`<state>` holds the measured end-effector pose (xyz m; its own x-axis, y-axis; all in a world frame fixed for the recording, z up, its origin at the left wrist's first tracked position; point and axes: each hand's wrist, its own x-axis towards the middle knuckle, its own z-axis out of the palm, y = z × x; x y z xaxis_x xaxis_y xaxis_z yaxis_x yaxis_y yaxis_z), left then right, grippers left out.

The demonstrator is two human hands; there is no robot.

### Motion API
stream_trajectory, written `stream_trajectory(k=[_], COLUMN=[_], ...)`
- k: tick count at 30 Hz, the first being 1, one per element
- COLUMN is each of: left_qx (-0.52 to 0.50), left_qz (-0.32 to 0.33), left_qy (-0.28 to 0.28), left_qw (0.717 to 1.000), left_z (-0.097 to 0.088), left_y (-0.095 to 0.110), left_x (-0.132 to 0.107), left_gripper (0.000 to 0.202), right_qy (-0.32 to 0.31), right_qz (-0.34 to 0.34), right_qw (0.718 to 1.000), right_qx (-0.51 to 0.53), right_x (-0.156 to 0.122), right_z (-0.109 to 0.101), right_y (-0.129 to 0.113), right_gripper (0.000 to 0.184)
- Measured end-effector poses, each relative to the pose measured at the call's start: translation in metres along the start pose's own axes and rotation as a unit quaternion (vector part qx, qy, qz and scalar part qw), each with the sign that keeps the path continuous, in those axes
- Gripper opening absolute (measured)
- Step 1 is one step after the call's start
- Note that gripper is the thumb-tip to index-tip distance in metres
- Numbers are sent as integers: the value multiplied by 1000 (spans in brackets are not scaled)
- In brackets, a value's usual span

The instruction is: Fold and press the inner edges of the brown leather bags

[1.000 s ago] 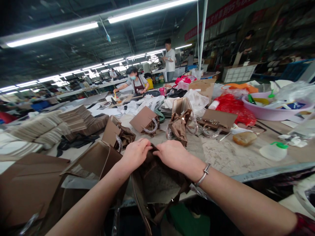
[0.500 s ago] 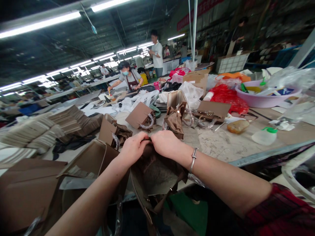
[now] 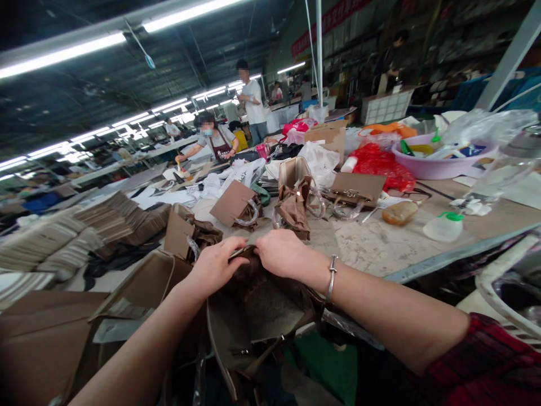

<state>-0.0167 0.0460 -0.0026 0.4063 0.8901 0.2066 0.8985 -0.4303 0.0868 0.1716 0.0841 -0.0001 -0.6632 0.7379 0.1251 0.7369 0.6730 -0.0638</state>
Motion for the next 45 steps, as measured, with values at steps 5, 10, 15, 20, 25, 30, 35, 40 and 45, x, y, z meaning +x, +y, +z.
stream_trajectory(k=[5,10,15,20,25,30,35,40,45], left_qx=[16,43,68,90,88,29,16,47,79], left_qz=[31,76,83,79,88,18,-22,-44,-63], left_qy=[20,22,37,71,61,48,53,47,15], left_qw=[999,996,994,990,990,998,998,997,995], left_z=[-3,-10,-8,-3,-2,3,5,3,3], left_y=[0,2,5,7,7,4,2,3,5], left_x=[-4,-8,-6,-4,-2,0,2,0,2], left_gripper=[15,13,16,14,17,15,15,17,18], right_qy=[0,4,13,-4,-8,8,-5,9,27], right_qz=[-7,-26,-17,-6,-3,-22,-25,-40,-44], right_qw=[1000,1000,1000,1000,1000,1000,999,999,999], right_qx=[10,12,10,4,-3,8,21,6,-15], right_x=[0,1,0,2,2,-2,-2,7,16], right_z=[2,2,3,1,1,1,-3,-4,-1], right_y=[2,7,7,5,5,10,11,5,4], right_gripper=[37,37,38,40,38,31,34,26,28])
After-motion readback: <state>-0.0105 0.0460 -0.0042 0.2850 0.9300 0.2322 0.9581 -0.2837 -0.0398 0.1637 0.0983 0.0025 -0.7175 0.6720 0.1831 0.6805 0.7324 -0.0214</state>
